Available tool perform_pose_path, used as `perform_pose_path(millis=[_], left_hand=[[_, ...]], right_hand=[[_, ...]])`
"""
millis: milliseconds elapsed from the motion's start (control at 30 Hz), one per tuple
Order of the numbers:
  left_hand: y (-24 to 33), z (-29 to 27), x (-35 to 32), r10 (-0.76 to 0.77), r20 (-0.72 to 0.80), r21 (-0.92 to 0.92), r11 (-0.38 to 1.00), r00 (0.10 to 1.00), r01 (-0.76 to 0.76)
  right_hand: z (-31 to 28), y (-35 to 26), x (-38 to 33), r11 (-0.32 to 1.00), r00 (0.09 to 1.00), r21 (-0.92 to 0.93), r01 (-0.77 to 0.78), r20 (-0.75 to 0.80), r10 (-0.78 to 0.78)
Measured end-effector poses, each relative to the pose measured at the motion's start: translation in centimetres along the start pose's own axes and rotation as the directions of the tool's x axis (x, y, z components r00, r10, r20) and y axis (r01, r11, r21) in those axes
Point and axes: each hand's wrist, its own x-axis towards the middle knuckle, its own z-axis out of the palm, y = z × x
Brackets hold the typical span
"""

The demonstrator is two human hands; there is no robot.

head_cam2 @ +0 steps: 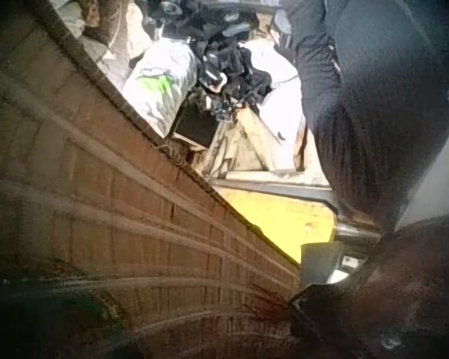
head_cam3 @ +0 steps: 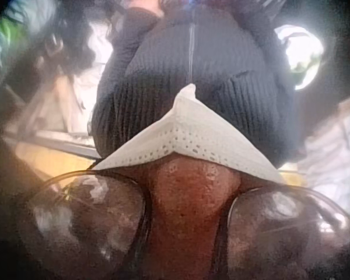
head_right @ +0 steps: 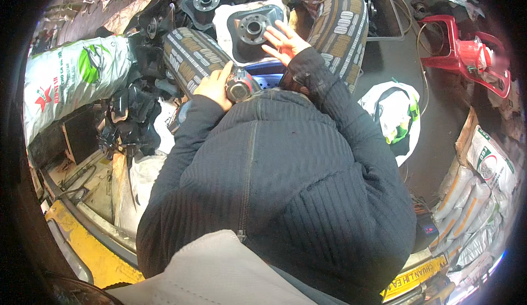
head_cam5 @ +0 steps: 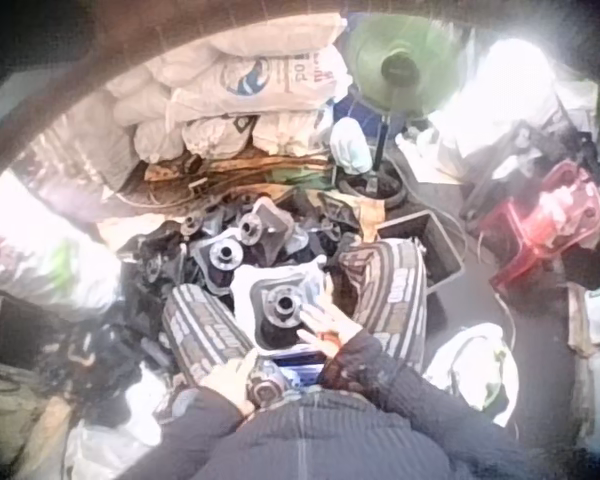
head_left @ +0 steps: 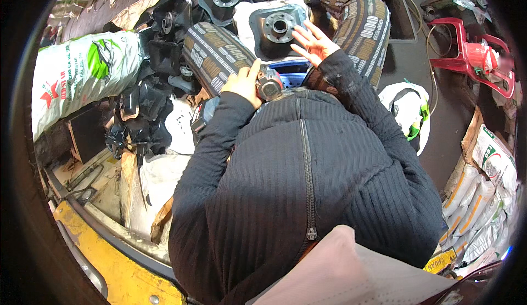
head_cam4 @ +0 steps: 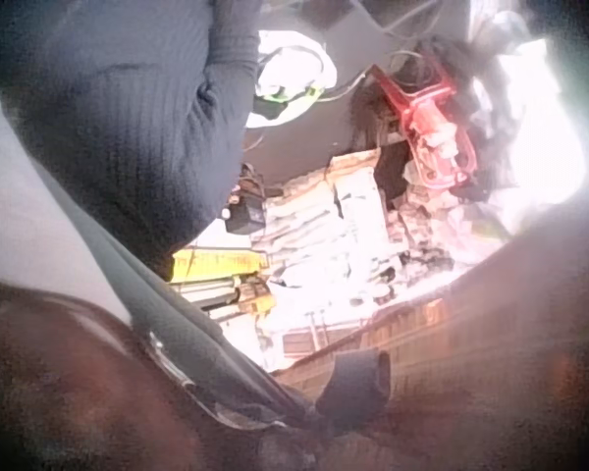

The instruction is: The person uses a cordless drill to make holes in black plastic parts. They repeatedly position the drill, drill into the parts, and set them aside on a cluttered work surface.

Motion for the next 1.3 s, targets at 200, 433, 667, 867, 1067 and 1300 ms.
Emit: perform_pose_path(millis=[200,433,667,867,1067,1300], left_hand=[[-2.4,-4.6,-1.3,0.083,0.049,-0.619,0.785,0.995,-0.035],[-2.6,-9.1,-5.0,0.044,-0.299,-0.768,0.581,0.953,-0.268],[-2.5,-9.2,-3.9,0.076,-0.176,-0.755,0.629,0.981,-0.184],[-2.7,-9.1,-4.3,0.017,-0.188,-0.762,0.629,0.982,-0.157],[-2.0,-11.0,-4.6,0.137,-0.168,-0.585,0.784,0.976,-0.210],[-1.8,-11.9,-4.0,0.233,-0.292,-0.324,0.888,0.928,-0.325]], right_hand=[[3.5,-1.8,-1.0,0.571,0.887,-0.679,0.461,0.377,-0.268],[7.7,-1.7,-1.3,0.317,0.769,-0.701,0.639,0.591,-0.244],[8.6,-2.5,-1.5,0.113,0.750,-0.742,0.661,0.647,-0.137],[9.1,-2.1,-1.1,0.093,0.708,-0.702,0.706,0.695,-0.125],[10.3,-3.0,-1.5,0.054,0.808,-0.819,0.571,0.573,0.141],[7.6,-4.4,0.8,-0.075,0.694,-0.691,0.719,0.709,0.122]])
